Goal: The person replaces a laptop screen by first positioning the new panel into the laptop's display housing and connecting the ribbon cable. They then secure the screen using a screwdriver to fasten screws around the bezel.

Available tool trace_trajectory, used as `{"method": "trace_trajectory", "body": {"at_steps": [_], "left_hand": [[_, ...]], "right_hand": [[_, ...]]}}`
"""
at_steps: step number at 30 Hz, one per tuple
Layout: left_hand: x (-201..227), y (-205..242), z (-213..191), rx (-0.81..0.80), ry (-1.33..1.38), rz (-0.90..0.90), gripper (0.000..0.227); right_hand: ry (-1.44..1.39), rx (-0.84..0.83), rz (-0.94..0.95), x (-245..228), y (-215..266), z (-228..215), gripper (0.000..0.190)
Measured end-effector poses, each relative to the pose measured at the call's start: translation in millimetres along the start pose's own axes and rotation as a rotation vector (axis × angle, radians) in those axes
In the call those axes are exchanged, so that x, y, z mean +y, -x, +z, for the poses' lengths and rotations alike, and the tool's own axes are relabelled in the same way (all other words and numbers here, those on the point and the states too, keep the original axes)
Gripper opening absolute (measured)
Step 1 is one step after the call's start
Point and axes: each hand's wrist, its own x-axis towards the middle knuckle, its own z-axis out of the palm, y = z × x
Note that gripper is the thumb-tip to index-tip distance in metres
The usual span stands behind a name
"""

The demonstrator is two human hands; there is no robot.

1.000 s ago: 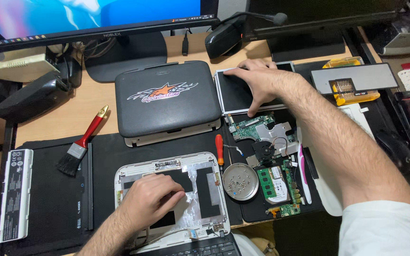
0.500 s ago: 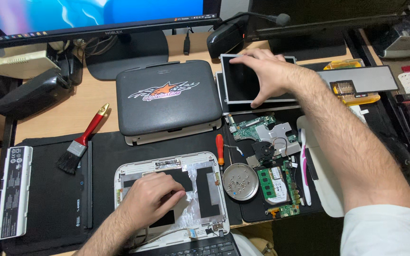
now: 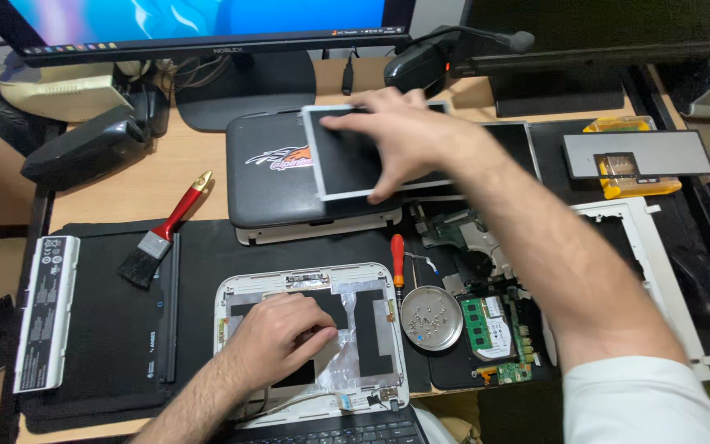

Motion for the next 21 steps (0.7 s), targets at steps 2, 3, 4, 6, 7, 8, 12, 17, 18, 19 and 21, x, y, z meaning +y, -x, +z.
{"method": "trace_trajectory", "body": {"at_steps": [2,3,4,6,7,8,12,17,18,19,21], "left_hand": [[0.1,0.9,-0.6,0.008,0.006,0.008,0.013],[0.2,1.1,0.0,0.015,0.016,0.019,0.012],[-0.2,2.2,-0.3,0.016,0.015,0.016,0.012],[-0.8,4.6,-1.0,0.016,0.032,0.014,0.014],[-1.3,5.8,-1.9,0.015,0.032,0.015,0.014],[-1.5,6.7,-2.4,0.002,0.035,0.008,0.013],[-0.7,4.7,-3.9,-0.027,0.055,-0.028,0.014],[0.6,2.2,-5.0,-0.031,0.048,-0.005,0.013],[0.7,2.9,-5.9,-0.037,0.044,-0.002,0.014],[-1.4,4.1,-5.8,-0.034,0.048,-0.002,0.014],[-4.9,5.8,-5.1,-0.008,0.097,0.025,0.011]], "right_hand": [[-0.004,-0.006,-0.030,-22.9,-23.0,1.3,0.152],[-0.008,-0.013,-0.056,-34.0,-33.9,2.5,0.151],[-0.008,-0.013,-0.059,-44.3,-39.4,-1.6,0.151],[0.033,-0.103,-0.013,-65.2,-50.8,-9.4,0.147],[0.033,-0.103,-0.012,-68.9,-56.2,-8.6,0.147],[0.045,-0.124,-0.001,-72.2,-61.2,-7.8,0.146],[0.049,-0.124,-0.025,-63.9,-70.9,6.1,0.140],[-0.074,-0.026,-0.109,-17.6,-24.4,6.8,0.136],[-0.098,0.025,-0.125,-2.1,-10.9,4.4,0.132],[-0.095,0.020,-0.125,27.7,3.4,12.1,0.132],[-0.053,0.174,-0.037,88.2,35.1,28.2,0.080]]}}
